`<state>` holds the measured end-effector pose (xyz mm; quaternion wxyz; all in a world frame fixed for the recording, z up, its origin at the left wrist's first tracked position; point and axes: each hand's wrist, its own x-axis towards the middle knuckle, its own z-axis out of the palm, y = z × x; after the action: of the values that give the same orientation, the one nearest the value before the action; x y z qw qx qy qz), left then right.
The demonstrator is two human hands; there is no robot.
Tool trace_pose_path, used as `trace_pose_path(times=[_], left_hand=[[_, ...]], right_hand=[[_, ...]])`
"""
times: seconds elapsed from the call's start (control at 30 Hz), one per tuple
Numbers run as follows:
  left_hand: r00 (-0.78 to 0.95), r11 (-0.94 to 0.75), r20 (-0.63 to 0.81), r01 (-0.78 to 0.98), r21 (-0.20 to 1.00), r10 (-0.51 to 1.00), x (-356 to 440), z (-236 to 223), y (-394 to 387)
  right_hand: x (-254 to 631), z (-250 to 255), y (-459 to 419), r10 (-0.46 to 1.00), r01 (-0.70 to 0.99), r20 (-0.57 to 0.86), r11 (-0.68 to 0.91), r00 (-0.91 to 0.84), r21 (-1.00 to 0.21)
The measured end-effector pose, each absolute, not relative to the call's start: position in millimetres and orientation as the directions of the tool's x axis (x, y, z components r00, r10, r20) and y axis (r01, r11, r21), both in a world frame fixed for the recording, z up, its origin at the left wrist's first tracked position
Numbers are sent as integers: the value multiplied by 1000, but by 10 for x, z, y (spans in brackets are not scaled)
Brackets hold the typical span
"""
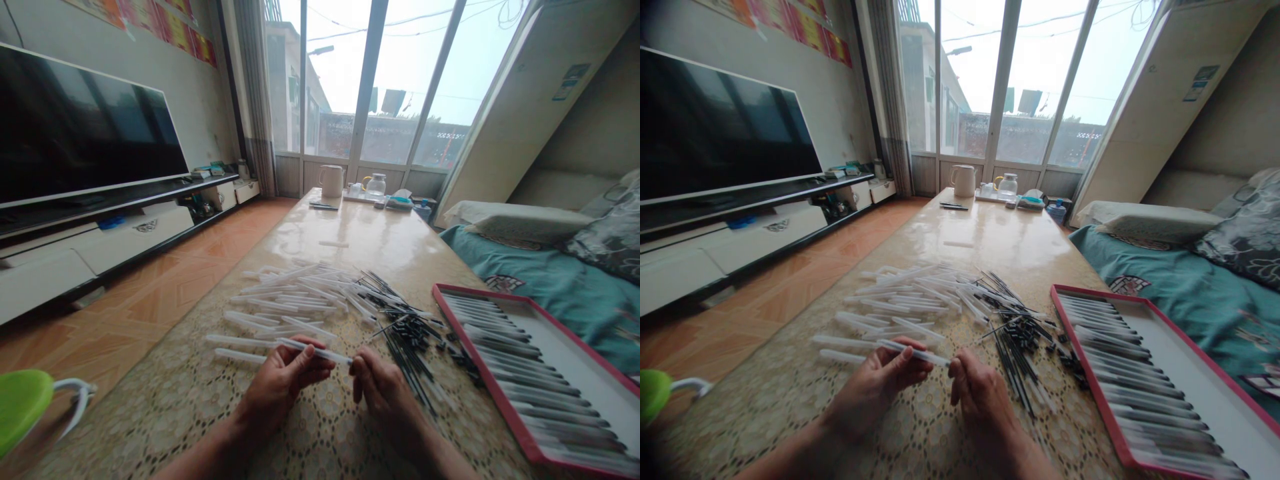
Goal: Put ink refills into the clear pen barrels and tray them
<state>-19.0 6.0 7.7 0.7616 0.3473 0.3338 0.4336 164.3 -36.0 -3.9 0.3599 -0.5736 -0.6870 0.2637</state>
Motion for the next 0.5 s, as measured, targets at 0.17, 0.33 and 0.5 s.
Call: trace_pose_path(times=[0.17,0.33,0.5], left_hand=[[393,365,-190,-437,822,900,-196,77,57],[421,345,-161,-407,846,893,-196,47,52],[462,314,-120,-369,875,879,-199,1,71]], right_hand=[[1647,-38,-360,974,613,212,217,-83,-760],[1654,-20,-370,981,538,147,193,-129,-821],[1670,-18,-372,974,622,197,223,-111,-751]])
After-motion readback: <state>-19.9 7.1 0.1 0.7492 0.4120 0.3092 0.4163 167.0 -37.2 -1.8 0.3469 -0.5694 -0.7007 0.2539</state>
